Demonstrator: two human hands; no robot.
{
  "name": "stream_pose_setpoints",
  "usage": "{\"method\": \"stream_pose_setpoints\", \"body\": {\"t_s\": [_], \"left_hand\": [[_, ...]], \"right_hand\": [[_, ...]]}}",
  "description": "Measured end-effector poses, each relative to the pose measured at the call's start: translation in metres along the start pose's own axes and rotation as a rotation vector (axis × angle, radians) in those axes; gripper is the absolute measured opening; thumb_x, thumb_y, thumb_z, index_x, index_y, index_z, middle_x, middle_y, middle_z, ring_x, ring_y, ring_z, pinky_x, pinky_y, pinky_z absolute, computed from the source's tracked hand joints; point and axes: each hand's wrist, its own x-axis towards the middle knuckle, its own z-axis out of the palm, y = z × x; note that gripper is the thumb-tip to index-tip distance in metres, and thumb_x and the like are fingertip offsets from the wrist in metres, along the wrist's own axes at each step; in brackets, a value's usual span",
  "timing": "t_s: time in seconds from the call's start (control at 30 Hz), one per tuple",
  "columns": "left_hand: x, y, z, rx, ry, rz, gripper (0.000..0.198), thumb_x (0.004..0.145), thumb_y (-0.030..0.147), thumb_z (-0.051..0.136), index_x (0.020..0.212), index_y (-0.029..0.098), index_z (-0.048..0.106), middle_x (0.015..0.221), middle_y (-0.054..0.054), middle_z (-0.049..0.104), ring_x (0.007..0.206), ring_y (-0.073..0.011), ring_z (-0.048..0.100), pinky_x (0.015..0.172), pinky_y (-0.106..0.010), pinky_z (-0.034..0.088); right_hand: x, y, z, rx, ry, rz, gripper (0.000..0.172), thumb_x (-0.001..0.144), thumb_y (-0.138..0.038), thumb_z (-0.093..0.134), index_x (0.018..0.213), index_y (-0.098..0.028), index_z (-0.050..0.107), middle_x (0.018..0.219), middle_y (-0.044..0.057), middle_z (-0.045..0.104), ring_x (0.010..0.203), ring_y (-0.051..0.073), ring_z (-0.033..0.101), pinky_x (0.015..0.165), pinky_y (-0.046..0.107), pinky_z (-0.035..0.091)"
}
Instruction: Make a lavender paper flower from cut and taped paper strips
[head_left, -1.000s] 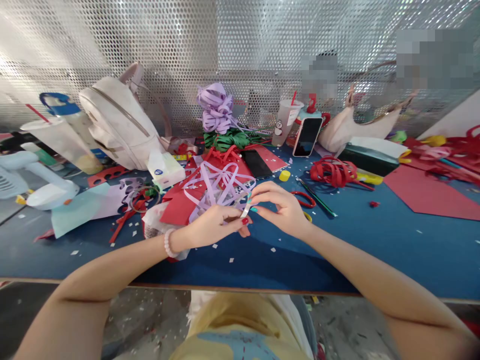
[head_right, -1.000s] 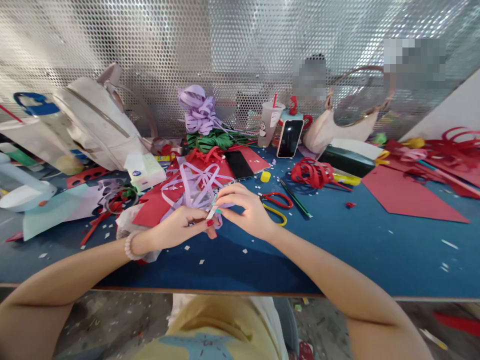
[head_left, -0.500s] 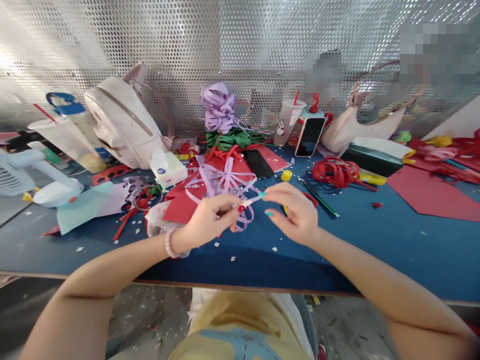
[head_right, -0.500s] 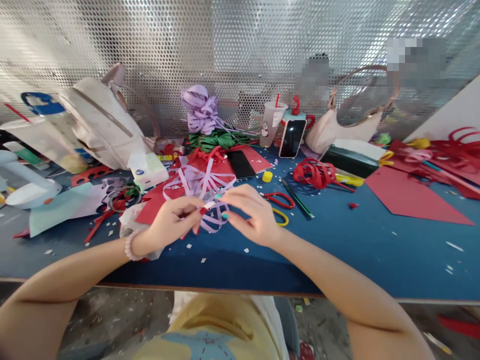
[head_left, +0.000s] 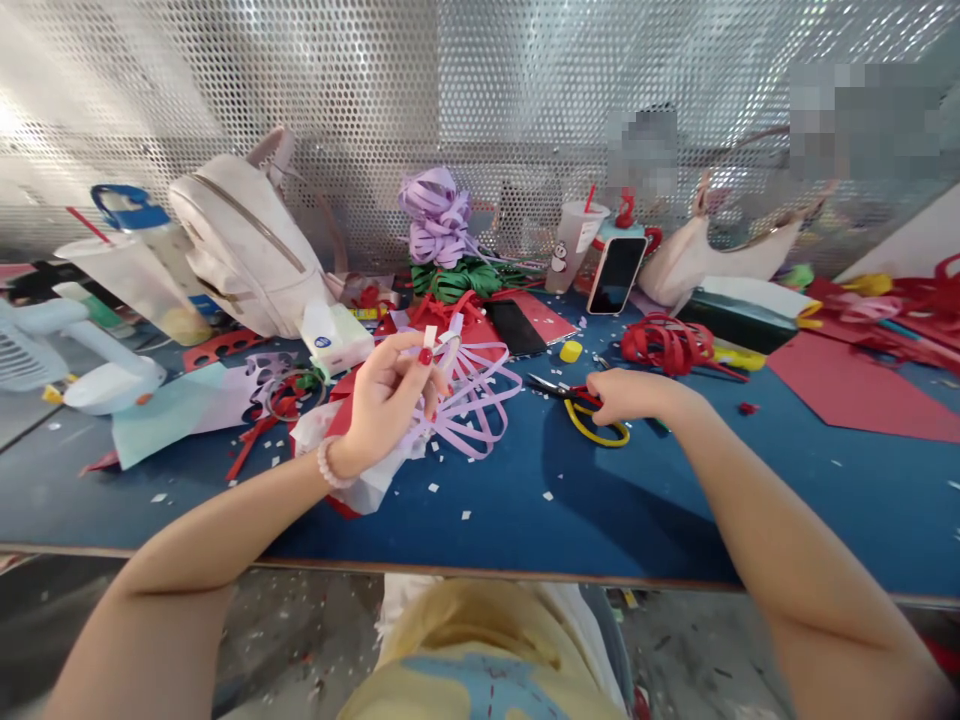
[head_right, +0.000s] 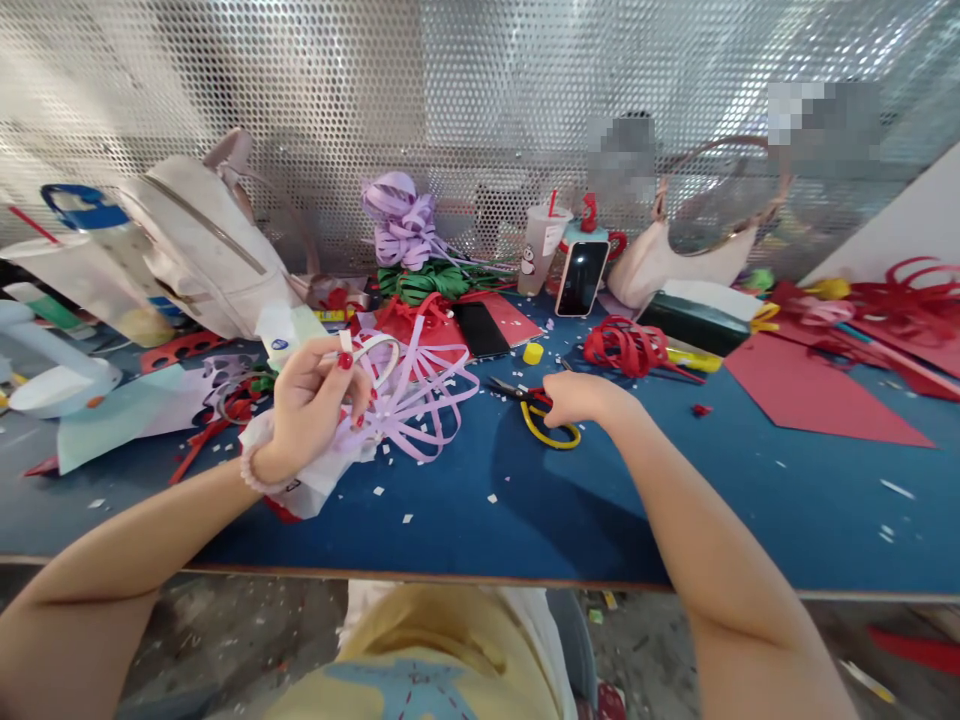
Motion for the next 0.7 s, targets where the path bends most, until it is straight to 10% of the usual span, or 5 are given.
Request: {"method": "stream_pose_setpoints", "body": {"t_s": [0.3,0.47,0.7], "left_hand": [[-0.001,-0.008,0.000,-0.022,-0.028,-0.181,0.029,0.084,0.039,0.062,0.099,0.018,0.048,0.059,0.005,0.064,0.030,-0.0034,0.047,0.031,-0.012,0.036],[-0.009,-0.002,0.006,0.033,-0.100,-0.272,0.028,0.085,0.037,0.059,0.101,0.017,0.048,0.059,0.004,0.064,0.029,-0.0021,0.042,0.030,-0.012,0.033],[-0.020,0.005,0.012,0.086,-0.223,-0.303,0.024,0.088,0.032,0.054,0.104,0.014,0.053,0.060,0.002,0.063,0.030,-0.0019,0.043,0.031,-0.011,0.030]], "right_hand": [[0.012,0.023,0.002,0.193,0.215,0.012,0.029,0.069,-0.035,0.056,0.091,-0.019,0.046,0.087,0.007,0.059,0.072,0.018,0.056,0.059,0.026,0.041],[-0.002,0.003,0.004,0.813,0.319,-0.472,0.047,0.073,-0.059,0.052,0.102,-0.024,0.040,0.092,0.005,0.050,0.082,0.018,0.051,0.075,0.030,0.045],[-0.027,-0.053,0.009,0.769,0.176,-0.877,0.050,0.079,-0.065,0.047,0.103,-0.022,0.037,0.085,0.000,0.038,0.074,0.014,0.037,0.073,0.030,0.041]]}}
